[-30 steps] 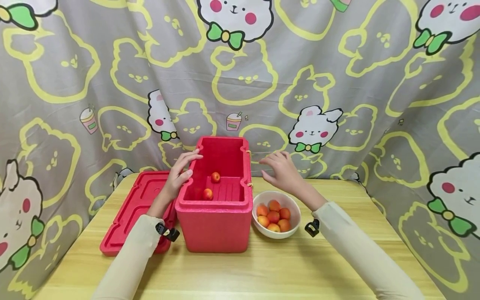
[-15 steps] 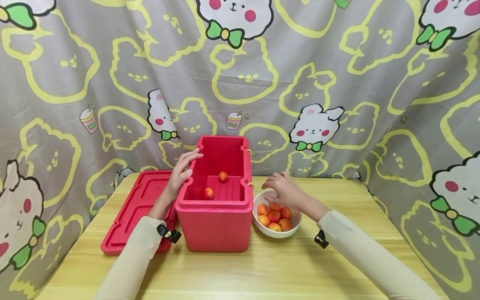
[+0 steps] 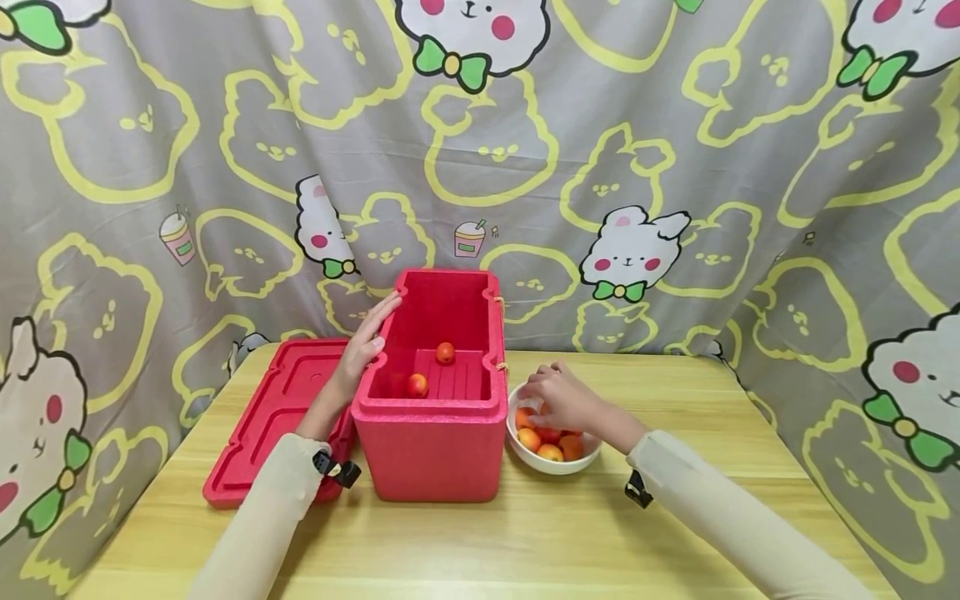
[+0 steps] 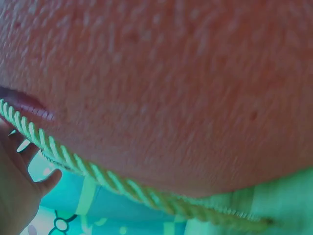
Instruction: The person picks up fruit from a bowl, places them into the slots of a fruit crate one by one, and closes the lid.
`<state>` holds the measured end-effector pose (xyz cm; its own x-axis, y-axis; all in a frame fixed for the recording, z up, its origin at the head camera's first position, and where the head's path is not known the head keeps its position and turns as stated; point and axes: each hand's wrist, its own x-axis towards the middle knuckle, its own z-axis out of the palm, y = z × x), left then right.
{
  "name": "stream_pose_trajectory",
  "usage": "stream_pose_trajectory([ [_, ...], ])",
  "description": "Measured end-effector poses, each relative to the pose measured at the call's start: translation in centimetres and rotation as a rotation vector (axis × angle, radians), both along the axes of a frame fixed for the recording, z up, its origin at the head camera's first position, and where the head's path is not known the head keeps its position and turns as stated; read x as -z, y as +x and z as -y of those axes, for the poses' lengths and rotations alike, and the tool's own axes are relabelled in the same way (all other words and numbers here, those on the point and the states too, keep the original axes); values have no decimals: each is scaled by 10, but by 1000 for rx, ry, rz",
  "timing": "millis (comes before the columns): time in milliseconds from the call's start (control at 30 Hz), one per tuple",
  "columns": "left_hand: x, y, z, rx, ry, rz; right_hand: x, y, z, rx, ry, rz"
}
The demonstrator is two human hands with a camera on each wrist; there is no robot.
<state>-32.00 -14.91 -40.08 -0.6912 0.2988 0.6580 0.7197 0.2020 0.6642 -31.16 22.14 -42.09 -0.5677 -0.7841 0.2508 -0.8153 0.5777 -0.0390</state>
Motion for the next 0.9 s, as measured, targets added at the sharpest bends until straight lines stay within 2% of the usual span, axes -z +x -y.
stream_pose_trajectory([
  [167,-5,1,8,-146,-173,-42,4,1,-1,4,27,-4],
  [300,-7,3,11,-196,-230,-59,6,2,-1,10,33,9],
  [633,-5,1,8,-152,-136,-74,9,-1,-2,21,52,21],
  [900,1,-1,6,-63,-37,-47,13,-2,-1,30,47,17],
])
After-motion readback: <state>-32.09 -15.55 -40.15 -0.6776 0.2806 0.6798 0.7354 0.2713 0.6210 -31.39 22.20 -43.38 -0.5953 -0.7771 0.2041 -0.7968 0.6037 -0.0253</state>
